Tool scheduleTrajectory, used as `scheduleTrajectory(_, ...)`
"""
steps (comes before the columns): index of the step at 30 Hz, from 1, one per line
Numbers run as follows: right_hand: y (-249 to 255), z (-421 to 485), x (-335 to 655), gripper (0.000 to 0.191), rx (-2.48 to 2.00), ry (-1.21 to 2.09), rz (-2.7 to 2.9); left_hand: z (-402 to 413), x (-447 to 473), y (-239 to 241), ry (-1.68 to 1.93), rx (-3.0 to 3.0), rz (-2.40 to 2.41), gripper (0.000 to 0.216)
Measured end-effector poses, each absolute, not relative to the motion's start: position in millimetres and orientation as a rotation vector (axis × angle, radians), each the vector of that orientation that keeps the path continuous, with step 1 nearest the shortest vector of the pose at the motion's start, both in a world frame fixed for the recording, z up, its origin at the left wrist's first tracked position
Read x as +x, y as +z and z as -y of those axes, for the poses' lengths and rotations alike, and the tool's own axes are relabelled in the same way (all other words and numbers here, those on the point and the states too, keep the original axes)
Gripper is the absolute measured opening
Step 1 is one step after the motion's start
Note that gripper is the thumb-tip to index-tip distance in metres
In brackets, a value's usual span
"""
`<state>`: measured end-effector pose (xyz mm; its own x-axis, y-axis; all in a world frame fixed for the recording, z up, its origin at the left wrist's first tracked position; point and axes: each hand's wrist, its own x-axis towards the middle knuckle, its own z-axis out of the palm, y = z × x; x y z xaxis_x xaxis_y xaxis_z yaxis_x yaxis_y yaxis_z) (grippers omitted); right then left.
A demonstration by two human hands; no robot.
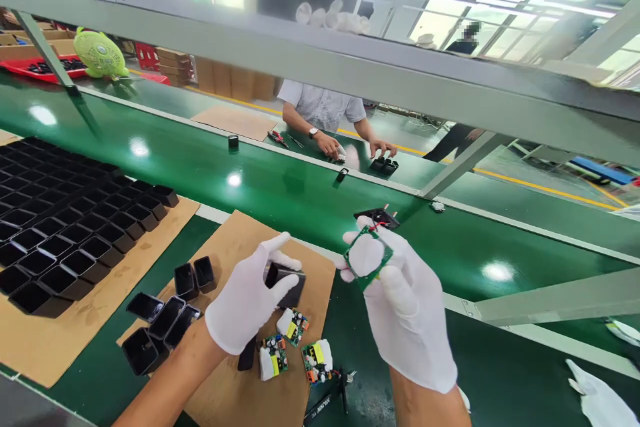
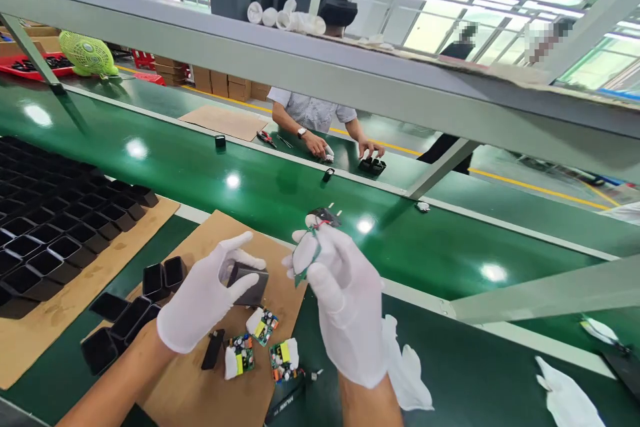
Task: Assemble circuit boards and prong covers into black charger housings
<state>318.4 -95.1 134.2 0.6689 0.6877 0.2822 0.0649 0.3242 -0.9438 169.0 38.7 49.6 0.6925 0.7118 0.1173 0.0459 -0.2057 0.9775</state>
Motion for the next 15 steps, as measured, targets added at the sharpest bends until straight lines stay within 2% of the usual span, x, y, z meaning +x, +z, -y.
scheduleTrajectory(4,115.5,85.1,314.5,0.048,-1.297,-0.054,0.744,-29.8,207.3,108.4,0.798,1.517,-0.541,0.050)
scheduleTrajectory(8,103.1,80.3,321.3,0.049,-1.268,-0.470,0.650,-14.0,237.6,137.6,0.792,1.484,-0.497,0.033)
scheduleTrajectory(11,103.3,88.8,326.7,0.049,-1.341,-0.531,0.575,3.0,248.0,138.7,0.792,1.487,-0.505,0.027)
scheduleTrajectory(15,99.8,99.8,327.5,0.055,-1.402,-0.457,0.545,17.9,246.5,126.0,0.780,1.493,-0.528,0.040)
